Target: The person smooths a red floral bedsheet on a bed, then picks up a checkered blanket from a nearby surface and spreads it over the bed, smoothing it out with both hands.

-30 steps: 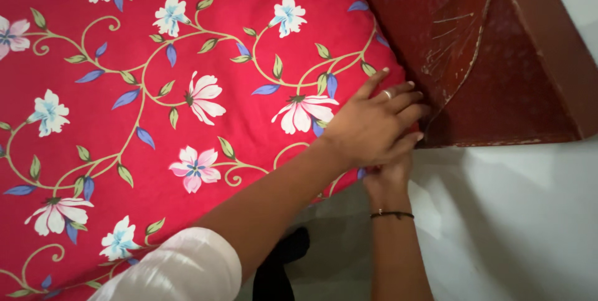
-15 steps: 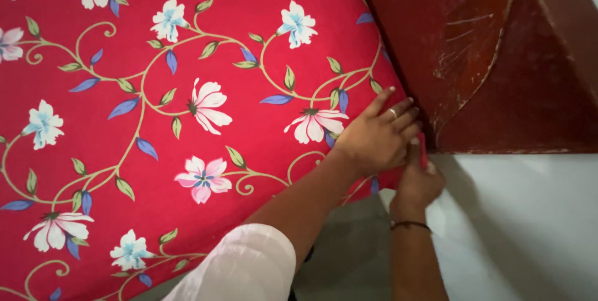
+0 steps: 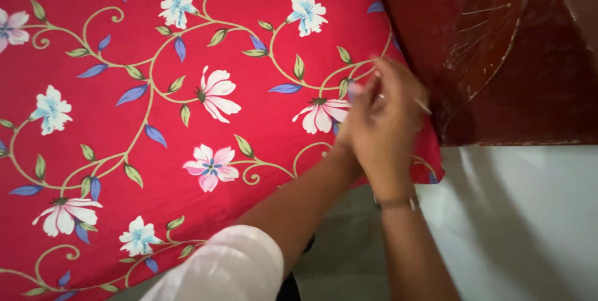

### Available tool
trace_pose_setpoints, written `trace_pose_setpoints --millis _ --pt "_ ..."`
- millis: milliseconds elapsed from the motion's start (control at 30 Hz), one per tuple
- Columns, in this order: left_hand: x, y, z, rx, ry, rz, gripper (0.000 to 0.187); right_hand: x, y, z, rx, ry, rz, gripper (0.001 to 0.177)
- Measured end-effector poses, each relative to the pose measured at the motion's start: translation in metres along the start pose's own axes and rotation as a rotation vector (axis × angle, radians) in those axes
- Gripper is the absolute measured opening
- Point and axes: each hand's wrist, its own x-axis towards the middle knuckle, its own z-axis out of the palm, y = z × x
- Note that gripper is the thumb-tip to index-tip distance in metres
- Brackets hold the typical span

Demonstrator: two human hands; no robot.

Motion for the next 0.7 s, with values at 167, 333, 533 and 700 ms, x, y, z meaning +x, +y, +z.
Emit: trace_pose_setpoints --millis 167,333,533,700 --pt "-0.016 0.031 -0.021 -1.376 0.04 0.152 0.043 0.05 -0.01 0.048 -0.316 -0.56 -0.312 0.074" --pt "-0.067 0.012 -0.023 -1.804 -0.194 0.528 0.032 0.025 0.019 0.036 -0.378 -0.365 0.161 0.074" --pt "-0.152 -0.086 0.064 -1.616 0.56 0.138 0.021 0.011 0.046 0.041 -0.382 -0.323 0.187 0.071" --pt "-0.185 -0.148 0.124 -1.341 -0.121 -0.189 0.057 0.01 0.048 0.044 -0.393 -0.339 0.194 0.068"
